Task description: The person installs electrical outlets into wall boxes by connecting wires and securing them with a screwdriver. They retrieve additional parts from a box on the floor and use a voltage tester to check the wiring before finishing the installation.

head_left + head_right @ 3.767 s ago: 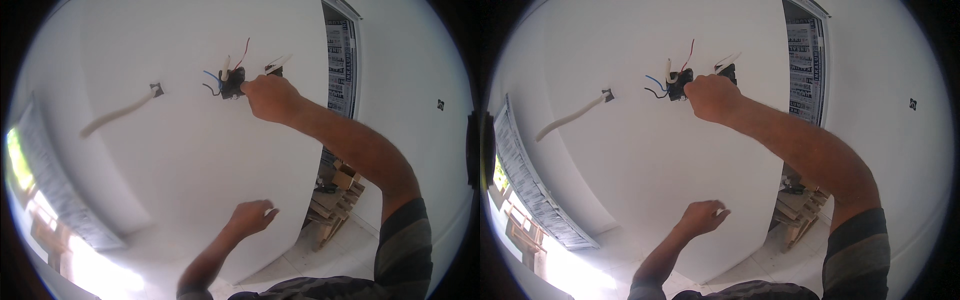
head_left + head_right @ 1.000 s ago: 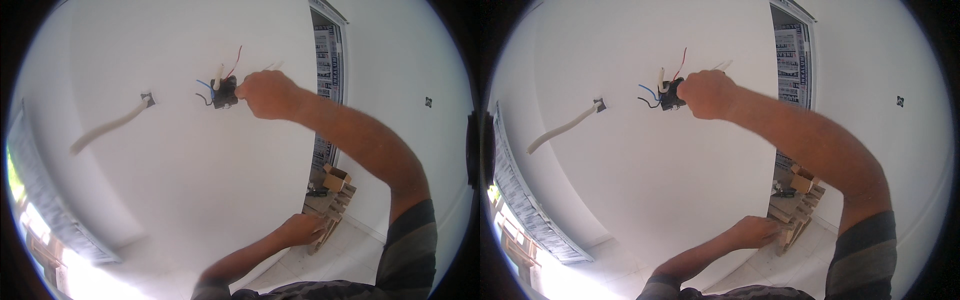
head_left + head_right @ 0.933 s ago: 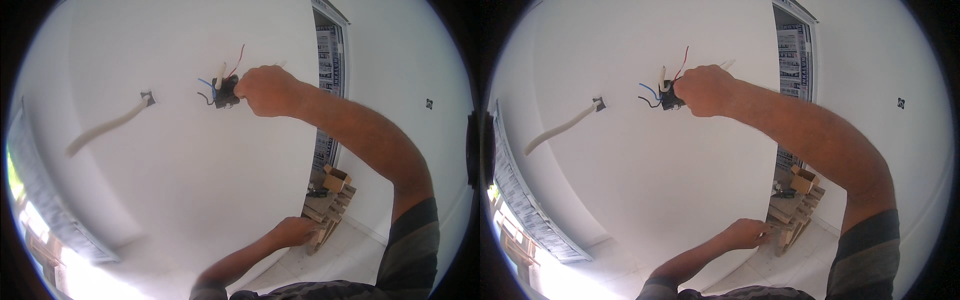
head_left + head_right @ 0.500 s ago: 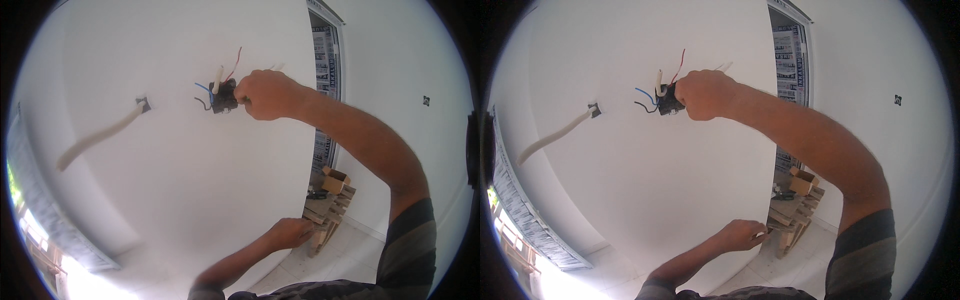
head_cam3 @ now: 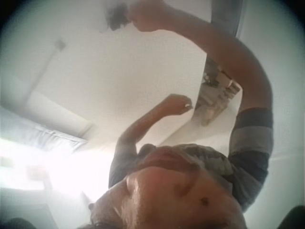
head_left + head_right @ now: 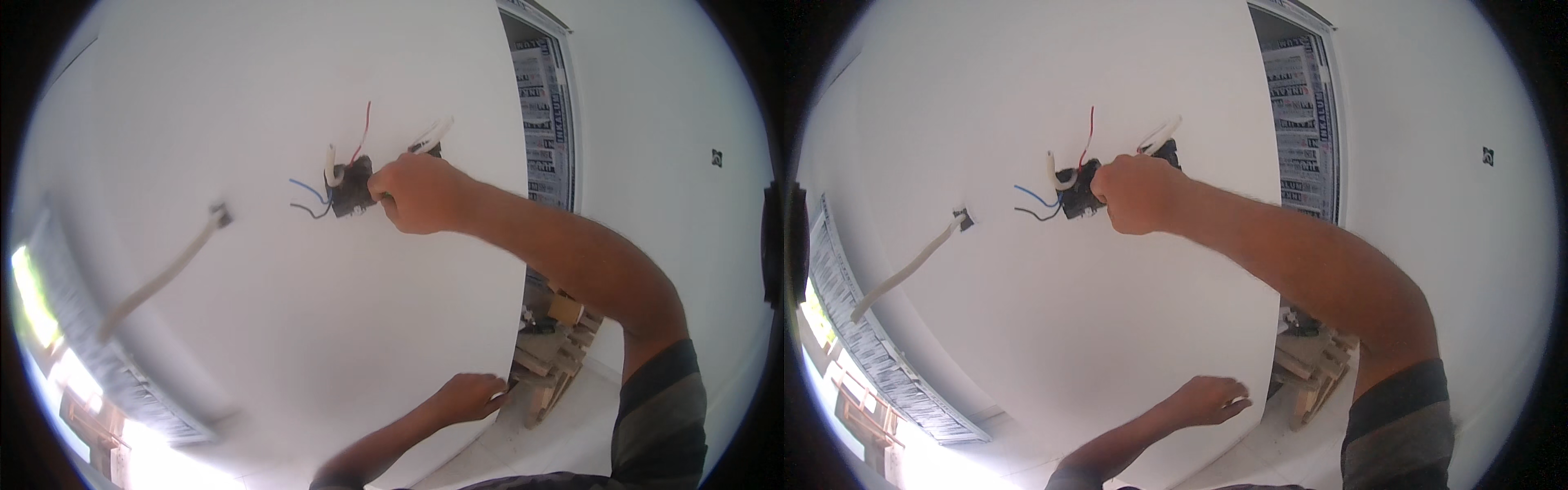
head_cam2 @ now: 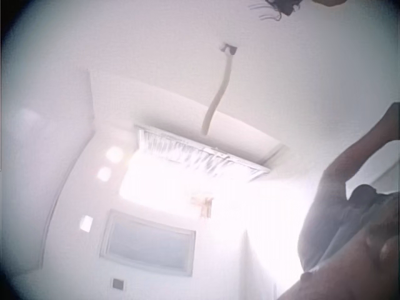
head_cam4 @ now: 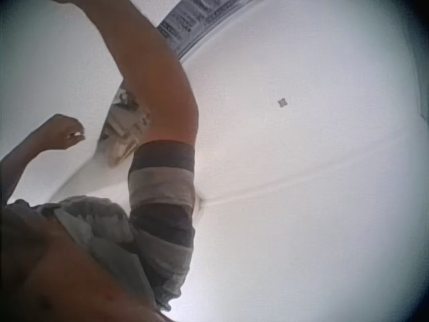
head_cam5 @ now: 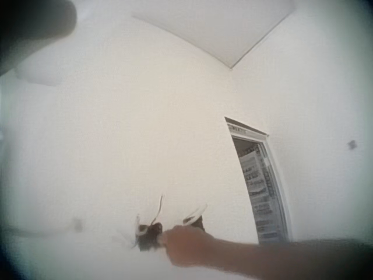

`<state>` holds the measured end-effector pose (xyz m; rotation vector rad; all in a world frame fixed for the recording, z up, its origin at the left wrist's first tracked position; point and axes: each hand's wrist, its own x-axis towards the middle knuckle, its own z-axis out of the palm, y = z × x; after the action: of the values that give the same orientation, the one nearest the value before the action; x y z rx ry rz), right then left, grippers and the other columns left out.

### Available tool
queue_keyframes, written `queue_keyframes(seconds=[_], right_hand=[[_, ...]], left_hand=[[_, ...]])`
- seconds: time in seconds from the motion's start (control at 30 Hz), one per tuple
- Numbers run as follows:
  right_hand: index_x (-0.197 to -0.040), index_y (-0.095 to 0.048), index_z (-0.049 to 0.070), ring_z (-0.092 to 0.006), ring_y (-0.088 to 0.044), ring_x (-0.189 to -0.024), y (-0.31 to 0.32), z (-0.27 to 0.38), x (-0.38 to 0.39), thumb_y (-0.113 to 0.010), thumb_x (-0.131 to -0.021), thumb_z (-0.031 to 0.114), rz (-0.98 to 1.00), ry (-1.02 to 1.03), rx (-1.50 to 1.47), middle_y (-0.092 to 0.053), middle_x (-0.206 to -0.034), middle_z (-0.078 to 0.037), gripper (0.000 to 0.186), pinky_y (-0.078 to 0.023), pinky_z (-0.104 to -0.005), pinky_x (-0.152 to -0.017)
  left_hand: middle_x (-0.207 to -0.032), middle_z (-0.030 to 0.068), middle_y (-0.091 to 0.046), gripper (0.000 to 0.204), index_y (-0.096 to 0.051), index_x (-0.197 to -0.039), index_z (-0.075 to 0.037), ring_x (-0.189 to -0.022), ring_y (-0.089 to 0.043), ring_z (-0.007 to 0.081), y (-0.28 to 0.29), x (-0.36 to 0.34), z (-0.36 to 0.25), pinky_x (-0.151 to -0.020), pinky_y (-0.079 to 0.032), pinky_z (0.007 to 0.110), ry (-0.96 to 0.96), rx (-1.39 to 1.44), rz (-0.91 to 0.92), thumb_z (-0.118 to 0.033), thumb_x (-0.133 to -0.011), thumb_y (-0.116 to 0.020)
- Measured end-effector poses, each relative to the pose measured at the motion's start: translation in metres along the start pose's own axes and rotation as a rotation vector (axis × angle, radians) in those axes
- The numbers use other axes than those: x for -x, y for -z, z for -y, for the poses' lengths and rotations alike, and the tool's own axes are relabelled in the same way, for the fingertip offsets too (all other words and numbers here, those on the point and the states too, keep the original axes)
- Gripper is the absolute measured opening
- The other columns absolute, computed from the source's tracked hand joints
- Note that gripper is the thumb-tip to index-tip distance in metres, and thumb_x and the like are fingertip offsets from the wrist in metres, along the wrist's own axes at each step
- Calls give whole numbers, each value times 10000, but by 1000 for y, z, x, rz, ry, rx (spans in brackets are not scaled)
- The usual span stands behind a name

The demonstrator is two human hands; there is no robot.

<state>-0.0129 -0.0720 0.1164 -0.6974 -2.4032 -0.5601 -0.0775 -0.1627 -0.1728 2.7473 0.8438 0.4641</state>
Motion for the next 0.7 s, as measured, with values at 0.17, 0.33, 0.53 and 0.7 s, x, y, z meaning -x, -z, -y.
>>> queue_keyframes(seconds=[0.17, 0.33, 0.53, 0.7], right_hand=[[-868, -762, 13, -316, -693, -913, 62, 4, -26, -613, -800, 76, 213, -53, -162, -733, -971, -172, 176, -554, -413, -796], [-860, -754, -3, -294, -696, -861, 33, -20, -4, -610, -802, 69, 120, 25, -106, -727, -921, -169, 171, -557, -394, -777], [-911, -749, 9, -271, -681, -724, 71, -34, 55, -645, -821, 62, 0, 29, -314, -728, -843, -146, 148, -552, -364, -716], [-933, -742, 27, -275, -677, -687, 47, -79, 127, -677, -843, 107, -179, 80, -540, -732, -825, -146, 138, -542, -379, -691]], left_hand=[[-946, 84, -745, 174, -715, -987, -99, -713, -725, 217, 70, 47, 5, -628, -598, 341, 235, -97, -499, -240, -898, -764], [-590, 84, -635, 679, -428, -1435, -21, -507, -653, 229, 200, 33, -21, -536, -524, 333, 430, -429, -782, -160, -867, -774], [-524, 100, -581, 713, -409, -1436, 53, -462, -627, 234, 259, 6, -28, -505, -482, 341, 782, -578, -575, -281, -896, -734], [-551, 89, -594, 649, -473, -1358, 63, -489, -648, 196, 271, -27, -53, -501, -488, 318, 826, -256, -629, -236, -862, -765]])
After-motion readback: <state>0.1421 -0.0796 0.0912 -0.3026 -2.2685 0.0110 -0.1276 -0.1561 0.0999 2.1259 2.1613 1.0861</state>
